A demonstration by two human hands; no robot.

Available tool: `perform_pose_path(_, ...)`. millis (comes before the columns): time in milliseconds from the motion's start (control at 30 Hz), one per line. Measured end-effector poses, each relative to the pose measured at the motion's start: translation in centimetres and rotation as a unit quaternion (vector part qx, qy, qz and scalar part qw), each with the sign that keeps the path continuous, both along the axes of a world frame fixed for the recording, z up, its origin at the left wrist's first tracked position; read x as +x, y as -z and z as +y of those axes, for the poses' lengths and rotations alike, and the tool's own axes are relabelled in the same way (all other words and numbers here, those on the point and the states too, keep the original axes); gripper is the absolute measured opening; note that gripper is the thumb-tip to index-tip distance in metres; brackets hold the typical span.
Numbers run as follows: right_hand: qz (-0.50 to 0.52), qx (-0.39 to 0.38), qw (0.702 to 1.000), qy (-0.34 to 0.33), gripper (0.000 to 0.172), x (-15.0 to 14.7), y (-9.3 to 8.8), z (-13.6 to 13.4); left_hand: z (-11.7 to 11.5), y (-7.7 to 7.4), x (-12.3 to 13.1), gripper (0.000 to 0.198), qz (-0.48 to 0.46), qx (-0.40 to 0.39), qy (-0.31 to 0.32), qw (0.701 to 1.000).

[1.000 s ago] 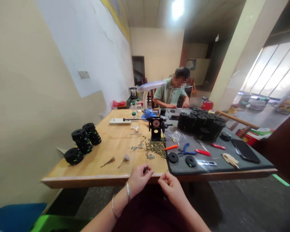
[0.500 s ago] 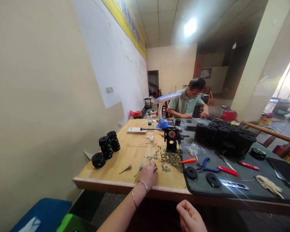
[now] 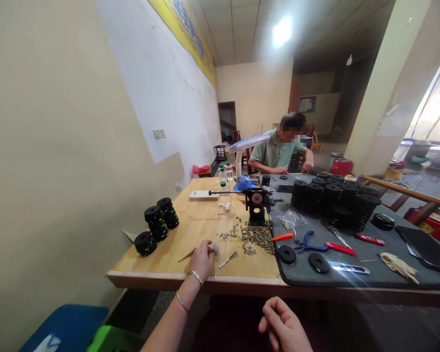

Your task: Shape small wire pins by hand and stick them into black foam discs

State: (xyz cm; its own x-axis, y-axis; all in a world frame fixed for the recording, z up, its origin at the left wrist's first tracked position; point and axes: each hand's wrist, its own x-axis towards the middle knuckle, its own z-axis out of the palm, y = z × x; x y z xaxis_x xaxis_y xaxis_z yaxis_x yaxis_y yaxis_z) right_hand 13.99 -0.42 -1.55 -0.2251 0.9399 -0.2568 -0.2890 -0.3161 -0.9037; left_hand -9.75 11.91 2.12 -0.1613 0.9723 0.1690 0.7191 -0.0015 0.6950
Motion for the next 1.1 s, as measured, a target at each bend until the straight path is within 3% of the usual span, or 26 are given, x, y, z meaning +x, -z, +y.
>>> perform_pose_path(100, 0.0, 0.018, 1.0, 0.008, 0.052, -0.2, 0.0, -0.1, -2.0, -0.2, 1.2, 0.028, -0.086, -0.011, 0.042, 0.995)
perform_pose_path(200, 0.0, 0.007, 1.0, 0.017, 0.052, -0.6, -0.4, -0.3, -5.8, -0.3, 3.2, 0.029, -0.201, -0.064, 0.117, 0.971)
perform_pose_path(267, -0.001, -0.002, 1.0, 0.023, 0.053, -0.8, -0.9, -0.4, -8.5, -0.2, 4.7, 0.035, -0.39, -0.151, 0.16, 0.894)
perform_pose_path(333, -0.009, -0.004, 1.0, 0.029, 0.052, -1.0, -1.4, -0.5, -10.5, 0.2, 6.2, 0.036, -0.501, -0.215, 0.16, 0.823)
perform_pose_path(400, -0.023, -0.007, 0.999, 0.029, 0.052, -1.1, -1.7, -0.6, -11.7, 0.6, 7.3, 0.034, -0.547, -0.253, 0.15, 0.783)
perform_pose_path(467, -0.038, -0.012, 0.999, 0.029, 0.055, -1.1, -1.9, -0.6, -12.1, 1.0, 8.0, 0.034, -0.561, -0.272, 0.149, 0.768)
perform_pose_path(667, -0.063, -0.01, 0.997, 0.037, 0.058, -0.9, -1.8, -0.6, -12.2, 1.3, 8.6, 0.032, -0.544, -0.283, 0.152, 0.775)
perform_pose_path(933, -0.085, 0.023, 0.995, 0.05, 0.056, -0.9, -1.2, -0.6, -12.1, 2.4, 8.8, 0.029, -0.476, -0.241, 0.183, 0.825)
perform_pose_path(1100, -0.103, 0.035, 0.993, 0.053, 0.053, -0.8, -1.3, -0.6, -12.0, 2.2, 9.1, 0.033, -0.449, -0.232, 0.179, 0.844)
